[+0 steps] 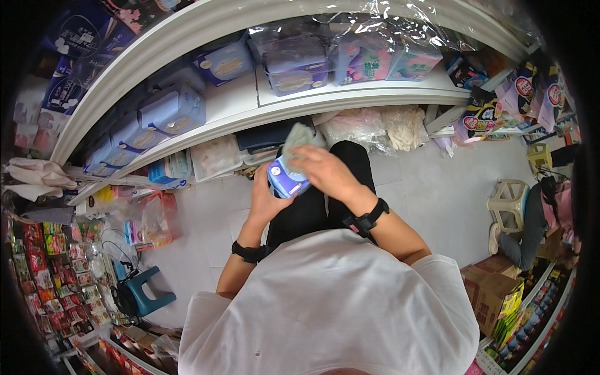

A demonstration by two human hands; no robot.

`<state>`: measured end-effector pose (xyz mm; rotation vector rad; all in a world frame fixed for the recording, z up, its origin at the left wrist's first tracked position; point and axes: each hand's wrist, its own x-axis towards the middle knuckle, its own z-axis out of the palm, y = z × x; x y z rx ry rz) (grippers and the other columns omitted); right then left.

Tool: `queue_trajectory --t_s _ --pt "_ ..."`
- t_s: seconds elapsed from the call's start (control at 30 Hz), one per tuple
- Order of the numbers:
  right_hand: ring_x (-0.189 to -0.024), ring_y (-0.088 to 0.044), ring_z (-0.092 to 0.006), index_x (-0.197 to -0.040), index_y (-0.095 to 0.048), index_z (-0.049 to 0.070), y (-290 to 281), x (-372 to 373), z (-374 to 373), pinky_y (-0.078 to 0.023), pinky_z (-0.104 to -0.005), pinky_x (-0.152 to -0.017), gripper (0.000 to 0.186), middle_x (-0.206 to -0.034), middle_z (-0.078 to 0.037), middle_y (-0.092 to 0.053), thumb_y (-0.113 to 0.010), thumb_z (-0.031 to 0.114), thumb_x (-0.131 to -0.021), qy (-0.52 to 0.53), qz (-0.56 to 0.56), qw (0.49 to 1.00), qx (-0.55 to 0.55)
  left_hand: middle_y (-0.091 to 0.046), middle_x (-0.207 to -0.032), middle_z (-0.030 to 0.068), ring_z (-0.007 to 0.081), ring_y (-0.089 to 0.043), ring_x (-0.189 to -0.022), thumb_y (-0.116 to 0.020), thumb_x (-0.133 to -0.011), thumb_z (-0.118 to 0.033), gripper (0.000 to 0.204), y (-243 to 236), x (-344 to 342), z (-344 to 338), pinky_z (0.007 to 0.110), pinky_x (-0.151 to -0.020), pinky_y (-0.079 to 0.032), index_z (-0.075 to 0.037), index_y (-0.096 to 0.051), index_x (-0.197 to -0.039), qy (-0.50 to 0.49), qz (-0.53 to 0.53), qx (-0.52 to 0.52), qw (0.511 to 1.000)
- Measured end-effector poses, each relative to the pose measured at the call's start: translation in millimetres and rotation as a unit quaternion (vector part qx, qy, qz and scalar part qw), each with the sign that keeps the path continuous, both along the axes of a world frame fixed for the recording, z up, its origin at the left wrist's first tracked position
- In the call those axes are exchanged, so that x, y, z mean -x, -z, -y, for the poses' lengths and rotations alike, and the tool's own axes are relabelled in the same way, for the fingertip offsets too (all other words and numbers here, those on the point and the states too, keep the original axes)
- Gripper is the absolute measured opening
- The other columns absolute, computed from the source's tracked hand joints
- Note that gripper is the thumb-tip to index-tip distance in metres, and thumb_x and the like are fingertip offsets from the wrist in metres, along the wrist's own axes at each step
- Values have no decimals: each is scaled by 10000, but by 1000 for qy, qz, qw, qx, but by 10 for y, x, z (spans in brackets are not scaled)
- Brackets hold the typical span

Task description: The person wipes various packaged items, including boxes and plastic bags, with a cloth while pulling them from a store shelf and organizing them in a bin.

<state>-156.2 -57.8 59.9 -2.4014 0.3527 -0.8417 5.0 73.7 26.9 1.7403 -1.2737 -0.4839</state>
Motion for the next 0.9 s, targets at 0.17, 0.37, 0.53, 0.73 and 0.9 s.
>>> queue_trajectory --t_s 0.17,0.37,0.53,0.73,0.9 --pt "-1106 -568 -351 -1149 -625 48 141 215 282 -458 -365 -946 343 -1185 -151 -608 -581 2 -812 126 36 974 -185 -521 -1185 179 331 -503 -1128 -843 -582 -195 763 -43 -7 23 401 -967 -415 -16 -469 -1223 -18 0 3 1000" --pt "-1140 -562 -275 -1199 -594 19 141 205 280 -408 -345 -987 308 -1202 -155 -609 -536 129 -917 203 174 924 -274 -538 -1239 123 231 -546 -1120 -709 -829 -267 700 32 -52 115 367 -956 -442 -44 -347 -1385 -99 -332 72 935" --pt "-1305 -404 -368 -1265 -562 57 -118 28 -99 -335 -399 -1072 382 -1435 -178 -387 -545 68 -884 102 117 976 -151 -522 -1328 79 226 -538 -1183 -467 -959 -421 537 -118 -17 196 392 -984 -457 -100 -396 -1384 -28 -700 -18 713" --pt "-1325 -360 -398 -1299 -530 85 -195 -34 -339 -347 -469 -1078 552 -1446 -180 -359 -620 -13 -764 -46 56 997 -26 -614 -1193 32 200 -597 -1108 -447 -936 -515 491 -1 -37 210 352 -861 -550 -136 -549 -1231 -30 -786 -29 617" --pt "-1300 -401 -381 -1277 -548 90 -291 37 -275 -388 -456 -1042 542 -1418 -166 -398 -625 -19 -752 -83 50 995 34 -619 -1186 40 219 -617 -1077 -462 -932 -498 487 29 -123 163 387 -859 -561 -128 -540 -1240 2 -824 -9 566"
